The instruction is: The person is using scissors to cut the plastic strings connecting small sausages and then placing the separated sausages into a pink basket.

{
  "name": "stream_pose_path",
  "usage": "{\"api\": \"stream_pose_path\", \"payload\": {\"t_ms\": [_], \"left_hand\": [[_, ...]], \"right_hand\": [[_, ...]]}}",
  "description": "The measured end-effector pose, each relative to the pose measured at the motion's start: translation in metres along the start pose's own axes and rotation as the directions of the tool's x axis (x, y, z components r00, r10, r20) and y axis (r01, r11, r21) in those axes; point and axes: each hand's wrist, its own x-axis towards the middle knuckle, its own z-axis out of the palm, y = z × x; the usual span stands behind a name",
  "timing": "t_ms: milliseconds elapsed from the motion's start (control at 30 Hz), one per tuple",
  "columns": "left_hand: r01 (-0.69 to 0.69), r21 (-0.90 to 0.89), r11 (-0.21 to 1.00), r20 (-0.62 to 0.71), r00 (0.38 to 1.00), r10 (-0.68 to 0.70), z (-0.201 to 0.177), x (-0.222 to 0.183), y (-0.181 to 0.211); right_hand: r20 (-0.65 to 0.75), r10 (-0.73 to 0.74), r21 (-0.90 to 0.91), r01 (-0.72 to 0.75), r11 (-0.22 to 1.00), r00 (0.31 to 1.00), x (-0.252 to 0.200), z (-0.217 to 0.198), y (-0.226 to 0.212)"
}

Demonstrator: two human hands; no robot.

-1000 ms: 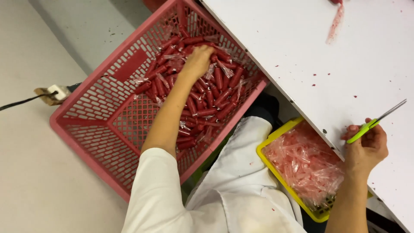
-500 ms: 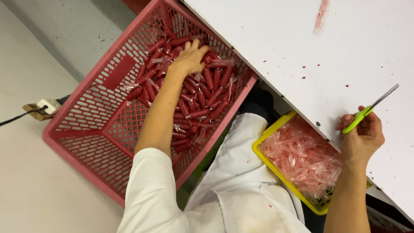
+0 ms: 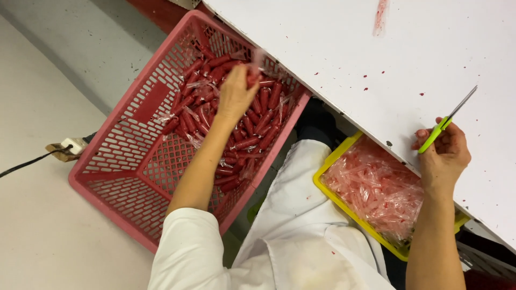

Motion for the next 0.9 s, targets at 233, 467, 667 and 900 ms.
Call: {"api": "stream_pose_path", "payload": {"t_ms": [233, 467, 667, 900], "left_hand": [[0.108, 0.298, 0.949, 0.07, 0.988, -0.135, 0.118, -0.019, 0.004], [0.363, 0.124, 0.924, 0.161, 0.911, -0.38, 0.096, -0.012, 0.021], [-0.043, 0.41, 0.911, 0.248, 0.967, -0.066, 0.062, 0.0, 0.011], [-0.29, 0.591, 0.752, 0.422, 0.906, 0.018, 0.068, 0.021, 0.001]], "right_hand": [[-0.015, 0.029, 0.032, -0.028, 0.999, 0.999, 0.004, -0.001, 0.009], [0.02, 0.039, 0.101, -0.041, 0.994, 0.999, 0.005, -0.002, 0.006], [0.011, 0.126, 0.096, -0.126, 0.987, 0.992, 0.008, -0.003, -0.005], [0.003, 0.159, 0.102, -0.158, 0.982, 0.987, 0.006, -0.006, -0.014]]}}
